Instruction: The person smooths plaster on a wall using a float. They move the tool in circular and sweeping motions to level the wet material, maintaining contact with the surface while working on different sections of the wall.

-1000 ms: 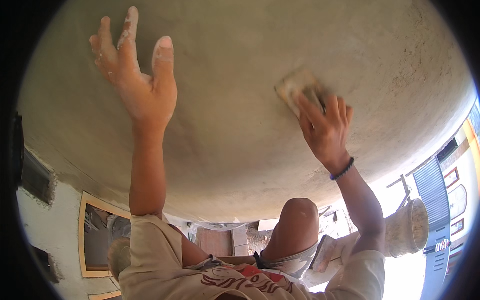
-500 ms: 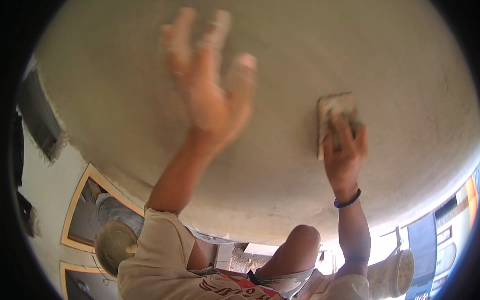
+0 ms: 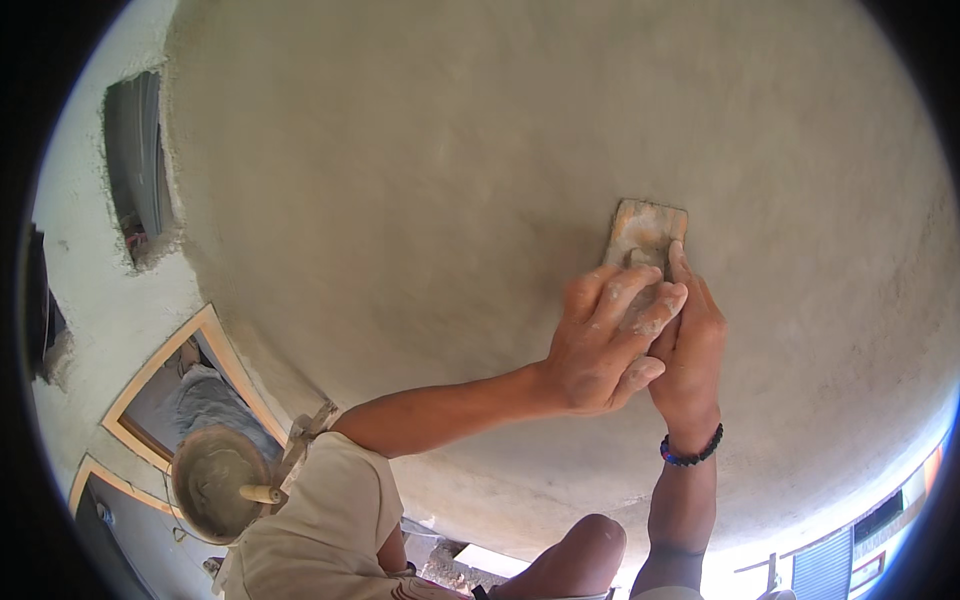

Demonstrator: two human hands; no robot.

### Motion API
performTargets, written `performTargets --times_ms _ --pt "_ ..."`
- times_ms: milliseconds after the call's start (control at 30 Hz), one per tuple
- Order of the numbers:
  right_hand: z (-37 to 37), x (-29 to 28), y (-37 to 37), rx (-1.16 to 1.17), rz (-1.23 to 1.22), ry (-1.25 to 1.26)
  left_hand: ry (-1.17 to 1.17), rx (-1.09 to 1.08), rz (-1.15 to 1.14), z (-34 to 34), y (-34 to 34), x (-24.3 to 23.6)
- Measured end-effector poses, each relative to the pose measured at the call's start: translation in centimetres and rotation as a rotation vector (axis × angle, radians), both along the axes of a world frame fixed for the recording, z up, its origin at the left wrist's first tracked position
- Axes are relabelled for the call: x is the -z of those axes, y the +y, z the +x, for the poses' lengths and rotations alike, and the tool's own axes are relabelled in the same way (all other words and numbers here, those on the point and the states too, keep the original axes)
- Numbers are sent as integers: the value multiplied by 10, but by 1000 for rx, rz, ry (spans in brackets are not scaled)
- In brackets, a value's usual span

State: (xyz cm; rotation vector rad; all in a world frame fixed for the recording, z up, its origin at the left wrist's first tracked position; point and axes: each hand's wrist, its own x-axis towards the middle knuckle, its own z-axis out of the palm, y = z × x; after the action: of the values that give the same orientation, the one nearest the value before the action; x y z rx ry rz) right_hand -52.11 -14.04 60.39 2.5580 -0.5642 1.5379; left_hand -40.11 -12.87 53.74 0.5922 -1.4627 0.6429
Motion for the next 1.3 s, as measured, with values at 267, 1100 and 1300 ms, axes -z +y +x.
performTargets --times_ms 267,1100,1300 --pt "-16 11 -2 -135 314 -106 -56 -230 114 3 -1 5" --pt "-91 72 22 -183 109 153 522 -820 446 169 13 -110" --pt "-64 97 18 -276 188 215 94 -1046 371 178 43 -157"
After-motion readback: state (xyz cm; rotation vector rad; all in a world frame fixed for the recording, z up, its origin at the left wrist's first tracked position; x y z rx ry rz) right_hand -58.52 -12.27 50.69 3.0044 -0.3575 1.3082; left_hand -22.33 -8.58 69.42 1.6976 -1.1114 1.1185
